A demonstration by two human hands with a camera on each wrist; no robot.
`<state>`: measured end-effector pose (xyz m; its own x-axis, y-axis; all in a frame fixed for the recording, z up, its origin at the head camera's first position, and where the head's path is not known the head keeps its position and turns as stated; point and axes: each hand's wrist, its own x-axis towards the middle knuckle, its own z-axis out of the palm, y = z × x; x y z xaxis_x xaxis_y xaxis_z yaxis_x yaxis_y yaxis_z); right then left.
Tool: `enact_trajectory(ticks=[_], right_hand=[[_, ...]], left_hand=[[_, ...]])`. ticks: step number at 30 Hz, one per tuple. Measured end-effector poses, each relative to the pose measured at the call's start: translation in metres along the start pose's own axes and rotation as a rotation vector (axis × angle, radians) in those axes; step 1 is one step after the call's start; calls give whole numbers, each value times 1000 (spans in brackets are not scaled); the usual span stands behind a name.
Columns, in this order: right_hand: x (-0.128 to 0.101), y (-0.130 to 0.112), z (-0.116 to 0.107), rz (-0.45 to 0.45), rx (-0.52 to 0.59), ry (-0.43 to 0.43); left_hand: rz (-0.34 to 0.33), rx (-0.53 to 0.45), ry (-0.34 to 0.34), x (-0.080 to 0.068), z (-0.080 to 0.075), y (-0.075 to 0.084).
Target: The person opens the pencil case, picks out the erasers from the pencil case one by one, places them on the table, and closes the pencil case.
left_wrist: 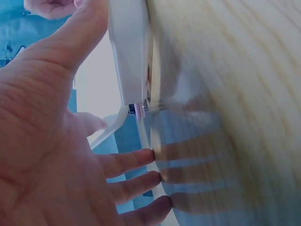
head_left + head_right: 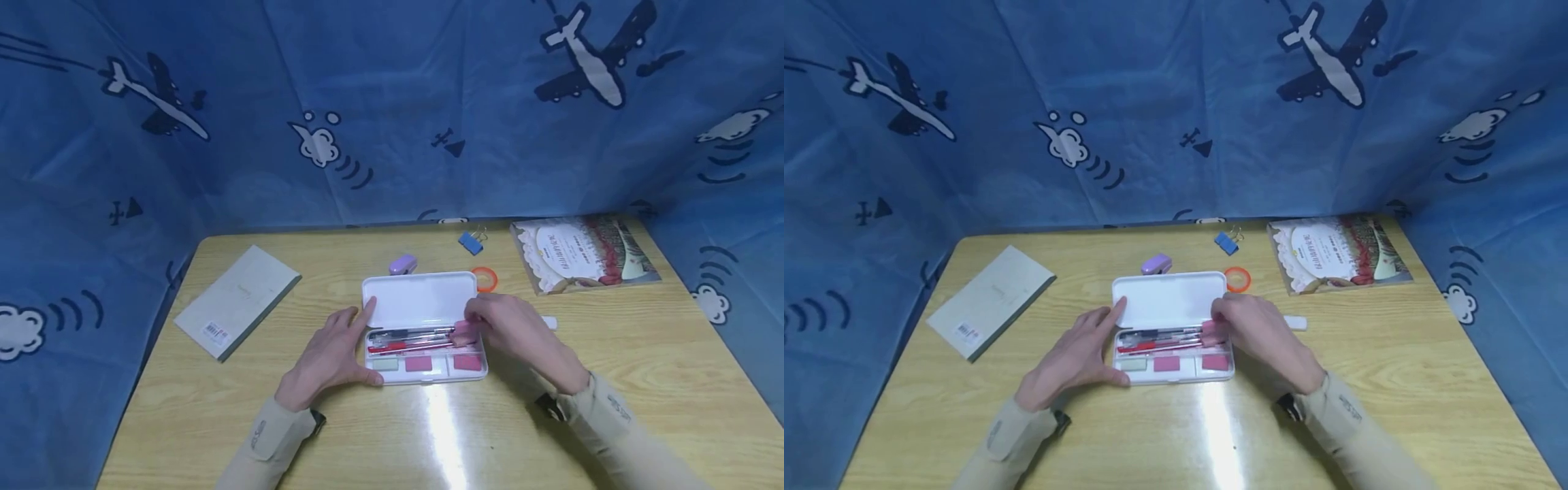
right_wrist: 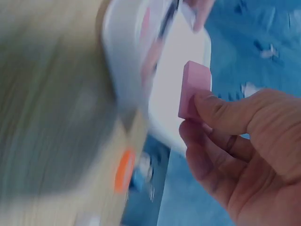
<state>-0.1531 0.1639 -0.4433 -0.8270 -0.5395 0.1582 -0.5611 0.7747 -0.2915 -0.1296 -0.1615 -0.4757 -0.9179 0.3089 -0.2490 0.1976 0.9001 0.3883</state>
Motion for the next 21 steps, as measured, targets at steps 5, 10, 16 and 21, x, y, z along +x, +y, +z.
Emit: enact_trajectory(ticks=[5,10,16,21], right_hand=[[-23,42,-23,86,9,28],[-49,86,-38,168,-5,44],[-83,130,-44,315,-5,-17],[-103,150,-47,386,-20,-72]], left_hand=[[1,-6,0,0,0,0],[-13,-18,4,1,-1,0],[-21,-24,-1,1,1,-1],[-15,-27,1,1,1,-1]])
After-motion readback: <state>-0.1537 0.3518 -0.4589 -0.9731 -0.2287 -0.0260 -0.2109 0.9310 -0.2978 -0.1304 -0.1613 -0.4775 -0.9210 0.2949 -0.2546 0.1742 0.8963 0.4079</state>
